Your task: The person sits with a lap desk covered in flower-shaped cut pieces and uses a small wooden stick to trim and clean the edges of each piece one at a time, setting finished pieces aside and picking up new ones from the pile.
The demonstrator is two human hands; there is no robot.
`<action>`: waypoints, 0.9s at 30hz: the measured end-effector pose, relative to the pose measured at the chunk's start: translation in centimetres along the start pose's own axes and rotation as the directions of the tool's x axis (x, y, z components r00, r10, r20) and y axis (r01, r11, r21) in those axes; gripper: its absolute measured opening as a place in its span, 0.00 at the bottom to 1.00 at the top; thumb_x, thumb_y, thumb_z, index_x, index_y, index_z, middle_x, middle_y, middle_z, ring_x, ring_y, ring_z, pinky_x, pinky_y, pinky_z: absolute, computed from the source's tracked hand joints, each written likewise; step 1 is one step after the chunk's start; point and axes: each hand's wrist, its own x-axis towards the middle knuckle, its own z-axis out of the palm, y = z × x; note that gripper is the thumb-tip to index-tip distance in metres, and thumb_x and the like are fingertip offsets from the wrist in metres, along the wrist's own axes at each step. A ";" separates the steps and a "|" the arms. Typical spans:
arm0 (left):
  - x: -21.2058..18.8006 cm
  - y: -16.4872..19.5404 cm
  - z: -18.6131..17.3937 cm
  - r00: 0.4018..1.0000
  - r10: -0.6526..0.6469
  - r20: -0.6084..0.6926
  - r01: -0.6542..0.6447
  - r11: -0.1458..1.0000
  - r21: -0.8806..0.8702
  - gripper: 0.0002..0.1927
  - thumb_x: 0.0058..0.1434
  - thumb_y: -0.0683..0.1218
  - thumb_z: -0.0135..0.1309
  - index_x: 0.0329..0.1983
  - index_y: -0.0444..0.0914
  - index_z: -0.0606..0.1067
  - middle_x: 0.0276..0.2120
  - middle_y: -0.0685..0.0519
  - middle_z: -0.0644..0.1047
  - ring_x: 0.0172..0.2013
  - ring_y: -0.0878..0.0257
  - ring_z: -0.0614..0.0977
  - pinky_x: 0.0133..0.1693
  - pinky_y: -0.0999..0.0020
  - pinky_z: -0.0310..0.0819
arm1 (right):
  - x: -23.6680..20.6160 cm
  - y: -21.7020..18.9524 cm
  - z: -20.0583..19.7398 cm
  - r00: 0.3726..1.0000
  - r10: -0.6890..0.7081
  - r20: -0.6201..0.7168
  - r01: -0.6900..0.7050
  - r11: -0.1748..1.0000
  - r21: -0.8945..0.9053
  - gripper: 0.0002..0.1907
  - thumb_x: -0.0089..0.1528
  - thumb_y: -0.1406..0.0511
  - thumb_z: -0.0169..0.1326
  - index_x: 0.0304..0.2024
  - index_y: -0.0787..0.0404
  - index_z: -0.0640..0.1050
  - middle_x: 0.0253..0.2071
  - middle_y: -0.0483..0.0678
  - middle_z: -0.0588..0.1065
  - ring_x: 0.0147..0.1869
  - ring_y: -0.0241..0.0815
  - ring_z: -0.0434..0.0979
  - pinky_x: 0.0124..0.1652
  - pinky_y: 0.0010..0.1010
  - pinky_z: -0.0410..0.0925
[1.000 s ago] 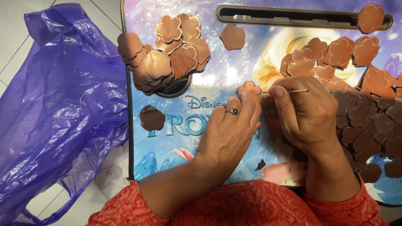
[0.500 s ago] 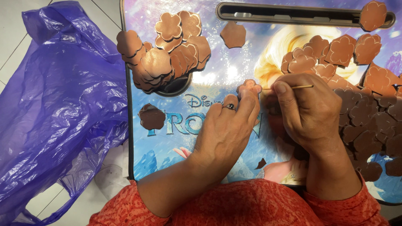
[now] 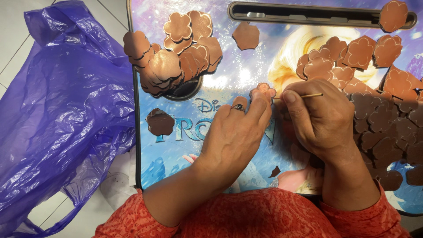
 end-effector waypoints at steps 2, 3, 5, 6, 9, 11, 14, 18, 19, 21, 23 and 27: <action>0.3 -0.6 0.2 0.999 0.007 -0.042 -0.013 0.991 -0.131 0.20 0.63 0.45 0.51 0.59 0.37 0.75 0.44 0.53 0.73 0.40 0.61 0.77 0.36 0.68 0.70 | -0.1 0.0 0.0 1.000 -0.002 0.007 0.002 1.000 0.002 0.07 0.75 0.70 0.56 0.40 0.63 0.79 0.32 0.50 0.77 0.36 0.47 0.78 0.38 0.33 0.69; 0.5 -0.9 0.4 0.998 0.008 -0.064 -0.020 0.981 -0.195 0.16 0.65 0.44 0.52 0.55 0.37 0.76 0.40 0.54 0.73 0.39 0.60 0.77 0.36 0.66 0.70 | -0.1 0.1 -0.1 1.000 -0.007 0.011 0.007 1.000 0.007 0.06 0.75 0.70 0.56 0.41 0.63 0.79 0.32 0.50 0.77 0.36 0.46 0.78 0.38 0.32 0.69; 0.9 -1.5 0.7 0.989 -0.029 -0.144 -0.020 0.944 -0.330 0.07 0.68 0.44 0.53 0.47 0.38 0.76 0.37 0.53 0.73 0.37 0.59 0.78 0.36 0.63 0.71 | -0.2 0.0 -0.1 1.000 -0.022 0.018 0.022 1.000 0.014 0.05 0.74 0.70 0.56 0.42 0.63 0.78 0.33 0.50 0.77 0.36 0.47 0.78 0.37 0.32 0.69; 1.0 -1.8 0.8 0.982 -0.050 -0.184 -0.027 0.919 -0.394 0.03 0.69 0.43 0.54 0.42 0.39 0.76 0.35 0.53 0.73 0.36 0.58 0.78 0.37 0.61 0.71 | -0.2 0.0 -0.1 0.999 -0.032 0.021 0.032 0.999 0.013 0.04 0.74 0.70 0.56 0.42 0.63 0.78 0.33 0.51 0.77 0.36 0.47 0.78 0.37 0.32 0.68; 1.2 -2.0 1.0 0.978 -0.047 -0.205 -0.046 0.903 -0.428 0.03 0.68 0.42 0.55 0.42 0.38 0.76 0.34 0.53 0.73 0.36 0.57 0.78 0.36 0.61 0.72 | -0.2 -0.1 -0.2 0.998 -0.055 0.035 0.054 0.998 0.023 0.05 0.73 0.71 0.57 0.41 0.64 0.78 0.34 0.50 0.77 0.36 0.47 0.78 0.37 0.32 0.68; 1.2 -2.1 0.9 0.975 -0.046 -0.217 -0.052 0.903 -0.426 0.05 0.67 0.42 0.55 0.44 0.38 0.77 0.34 0.53 0.74 0.36 0.58 0.78 0.35 0.61 0.72 | -0.2 -0.1 -0.2 0.997 -0.064 0.040 0.062 0.998 0.033 0.05 0.73 0.72 0.57 0.40 0.64 0.77 0.34 0.50 0.77 0.36 0.47 0.78 0.38 0.32 0.69; 1.1 -2.3 0.8 0.973 -0.061 -0.223 -0.046 0.896 -0.442 0.05 0.68 0.42 0.55 0.45 0.38 0.77 0.35 0.53 0.74 0.36 0.58 0.78 0.35 0.61 0.71 | -0.2 -0.3 -0.1 0.997 -0.071 0.039 0.069 0.997 0.046 0.04 0.72 0.72 0.58 0.41 0.64 0.77 0.35 0.50 0.77 0.37 0.47 0.79 0.39 0.32 0.69; 1.1 -2.7 0.8 0.971 -0.052 -0.233 -0.063 0.885 -0.461 0.09 0.65 0.41 0.54 0.48 0.37 0.77 0.37 0.53 0.75 0.37 0.58 0.78 0.35 0.62 0.70 | 0.0 -0.5 0.1 0.996 -0.080 0.043 0.077 0.995 0.060 0.03 0.71 0.71 0.59 0.42 0.65 0.78 0.37 0.51 0.78 0.37 0.46 0.79 0.39 0.31 0.70; 1.1 -2.8 0.8 0.973 -0.053 -0.224 -0.058 0.886 -0.460 0.09 0.66 0.42 0.55 0.48 0.38 0.77 0.36 0.53 0.75 0.37 0.57 0.78 0.35 0.62 0.70 | 0.0 -0.5 0.1 0.996 -0.078 0.047 0.075 0.995 0.060 0.03 0.71 0.71 0.59 0.42 0.66 0.78 0.38 0.51 0.78 0.37 0.46 0.79 0.38 0.31 0.70; 1.1 -2.9 0.9 0.977 -0.056 -0.204 -0.044 0.888 -0.457 0.08 0.67 0.43 0.57 0.48 0.39 0.77 0.36 0.53 0.74 0.38 0.57 0.78 0.35 0.62 0.70 | 0.1 -0.7 0.1 0.994 -0.090 0.056 0.086 0.994 0.073 0.03 0.70 0.71 0.59 0.42 0.66 0.78 0.38 0.52 0.78 0.37 0.45 0.79 0.38 0.30 0.70; 1.0 -3.2 1.0 0.979 -0.072 -0.190 -0.024 0.887 -0.461 0.10 0.63 0.44 0.58 0.48 0.44 0.78 0.35 0.54 0.73 0.37 0.56 0.78 0.35 0.60 0.70 | 0.2 -0.8 0.2 0.991 -0.119 0.059 0.114 0.990 0.086 0.03 0.71 0.72 0.59 0.43 0.66 0.78 0.39 0.52 0.78 0.38 0.45 0.80 0.38 0.30 0.70; 1.0 -3.7 1.1 0.980 -0.101 -0.171 0.000 0.860 -0.510 0.07 0.64 0.47 0.59 0.46 0.48 0.79 0.34 0.54 0.72 0.38 0.56 0.77 0.37 0.59 0.70 | 0.4 -1.0 0.3 0.984 -0.168 0.053 0.162 0.982 0.097 0.02 0.72 0.72 0.58 0.44 0.66 0.77 0.41 0.51 0.79 0.39 0.45 0.80 0.40 0.30 0.71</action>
